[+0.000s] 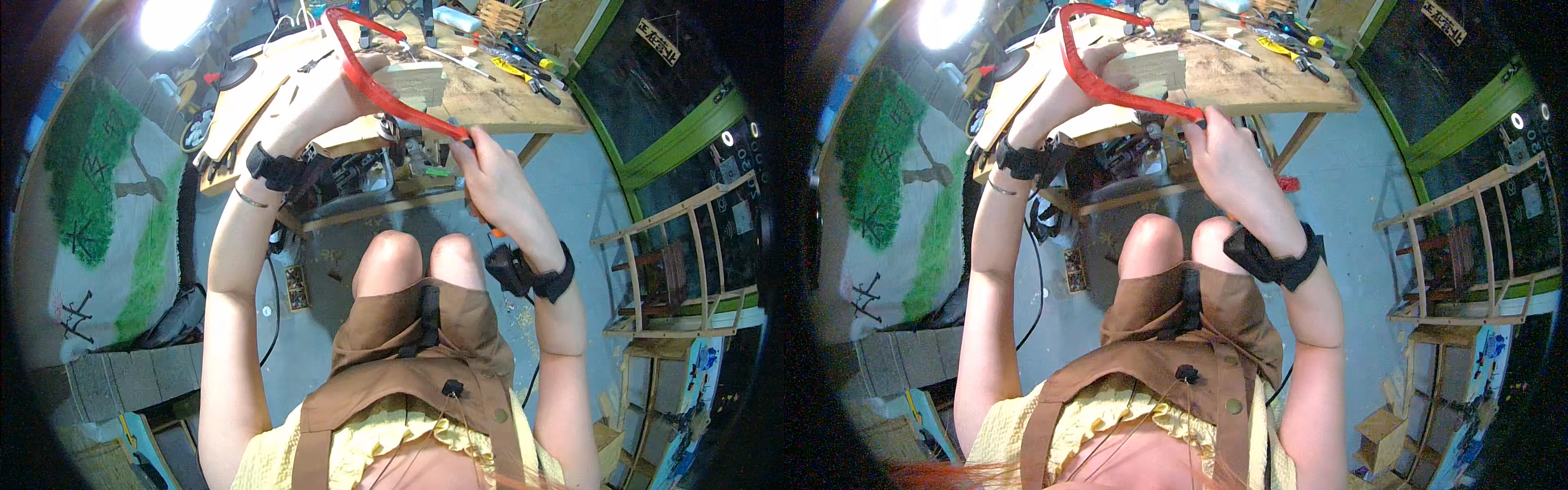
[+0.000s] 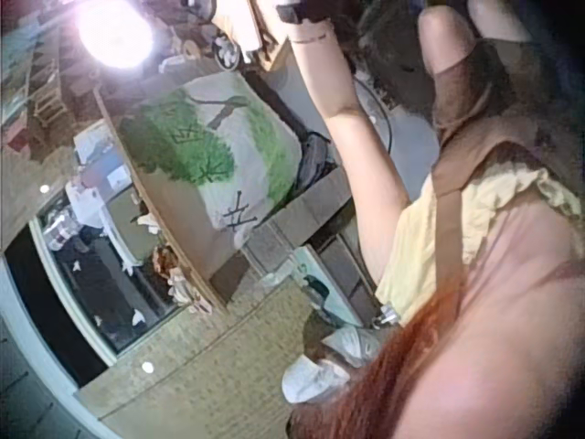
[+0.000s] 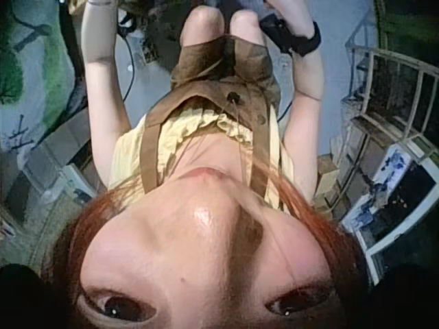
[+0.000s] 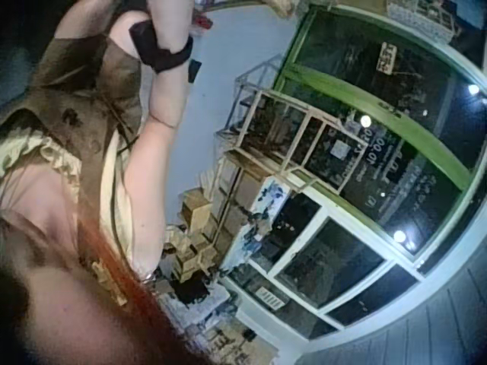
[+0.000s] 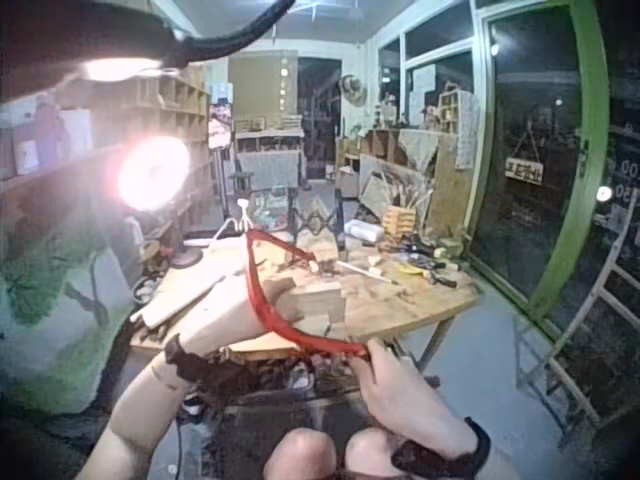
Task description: The person saws a piece of wood clamped in a vise using a hand saw.
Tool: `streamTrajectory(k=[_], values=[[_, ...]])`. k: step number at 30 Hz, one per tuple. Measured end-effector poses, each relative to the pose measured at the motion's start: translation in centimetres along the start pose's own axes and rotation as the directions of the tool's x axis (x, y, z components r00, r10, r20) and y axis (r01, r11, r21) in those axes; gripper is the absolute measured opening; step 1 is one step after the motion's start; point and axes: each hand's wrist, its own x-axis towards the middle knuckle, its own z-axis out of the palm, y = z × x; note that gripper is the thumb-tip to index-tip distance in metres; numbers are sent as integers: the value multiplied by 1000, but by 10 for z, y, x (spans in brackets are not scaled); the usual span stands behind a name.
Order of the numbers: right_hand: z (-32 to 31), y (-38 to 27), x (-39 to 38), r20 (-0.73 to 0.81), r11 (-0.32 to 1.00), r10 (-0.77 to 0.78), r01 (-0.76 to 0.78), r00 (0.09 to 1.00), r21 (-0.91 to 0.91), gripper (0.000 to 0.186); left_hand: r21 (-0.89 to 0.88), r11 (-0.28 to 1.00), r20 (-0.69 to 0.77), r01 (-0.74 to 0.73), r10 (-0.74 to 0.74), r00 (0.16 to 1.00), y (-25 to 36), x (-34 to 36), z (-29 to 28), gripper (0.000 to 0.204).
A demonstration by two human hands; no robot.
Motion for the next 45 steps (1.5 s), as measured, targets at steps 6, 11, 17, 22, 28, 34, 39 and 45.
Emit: streamTrajectory(k=[6, 11, 17, 22, 28, 34, 39, 45], values=[[3, -6, 5, -111, 987, -154, 148, 982, -56, 24, 100, 994, 5, 38, -39, 999, 12, 2, -16, 32], [-12, -18, 1, 132, 975, 187, -201, 973, 98, 26, -143, 988, 5, 58, -57, 998, 6, 12, 5, 30], [-13, -25, 3, 260, 921, 213, -282, 942, 267, 28, -350, 904, 157, 247, -203, 967, 1, 6, 3, 38], [-16, -15, 7, 329, 871, 232, -346, 915, 349, 29, -11, 953, 322, 304, -285, 903, 23, 15, -16, 41], [-24, -13, 10, 384, 768, 261, -431, 886, 474, 33, -149, 965, 217, 217, -183, 959, 30, 6, -30, 46], [-20, -15, 20, 488, 674, 309, -550, 816, 493, 31, -41, 951, 153, 306, -296, 943, 10, -7, -19, 51], [-20, -5, 12, 510, 629, 226, -524, 830, 574, 33, -212, 959, 52, 188, -181, 982, -4, -6, -8, 45], [-23, -5, 10, 524, 605, 225, -539, 822, 586, 33, -45, 970, 86, 239, -235, 968, 3, -5, -14, 46]])
